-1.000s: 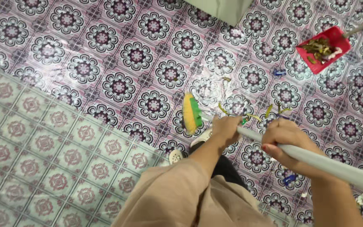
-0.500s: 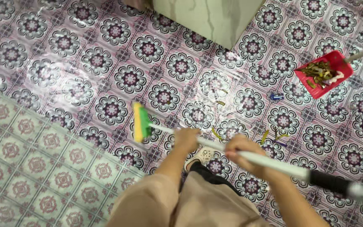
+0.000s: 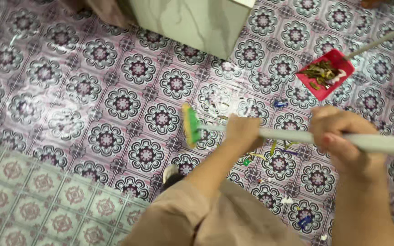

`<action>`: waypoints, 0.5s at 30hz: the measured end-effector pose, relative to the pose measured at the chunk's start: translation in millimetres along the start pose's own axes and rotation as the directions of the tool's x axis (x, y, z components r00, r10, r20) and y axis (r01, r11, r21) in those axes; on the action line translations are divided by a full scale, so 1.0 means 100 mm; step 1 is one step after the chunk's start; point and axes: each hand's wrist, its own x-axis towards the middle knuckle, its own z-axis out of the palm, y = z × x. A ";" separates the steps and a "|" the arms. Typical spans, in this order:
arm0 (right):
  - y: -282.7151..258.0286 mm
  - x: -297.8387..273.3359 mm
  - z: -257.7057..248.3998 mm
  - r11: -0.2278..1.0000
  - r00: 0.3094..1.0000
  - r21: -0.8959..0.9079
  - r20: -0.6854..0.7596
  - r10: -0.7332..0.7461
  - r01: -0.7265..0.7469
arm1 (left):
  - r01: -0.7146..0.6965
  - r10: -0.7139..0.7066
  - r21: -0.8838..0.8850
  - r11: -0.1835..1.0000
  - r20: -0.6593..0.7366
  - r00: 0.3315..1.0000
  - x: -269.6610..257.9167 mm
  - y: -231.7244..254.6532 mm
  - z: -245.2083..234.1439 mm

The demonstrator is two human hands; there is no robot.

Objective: The person sweeps the floor with a broom, gathers debris including paper scraps and wrappers by hand, and places the gathered items into a small bin on a storage shelf.

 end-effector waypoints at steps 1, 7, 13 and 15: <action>0.18 0.01 0.04 1.000 1.000 0.024 -0.014 0.006 -0.006 | 0.023 -0.023 0.023 0.999 -0.001 1.000 -0.02 -0.13 -0.04; 1.26 -0.23 0.95 0.970 0.980 -0.144 0.007 0.199 -0.196 | 0.187 -0.209 0.167 0.968 0.126 0.970 -0.20 -1.33 0.16; 0.90 0.18 0.67 0.885 0.956 -0.369 -0.177 0.233 -0.284 | 0.011 0.002 -0.086 0.996 0.150 0.989 0.59 -1.14 0.41; 0.73 0.42 0.68 0.877 0.962 -0.405 -0.184 0.201 -0.261 | -0.078 0.092 -0.133 0.988 0.106 0.990 0.72 -0.97 0.17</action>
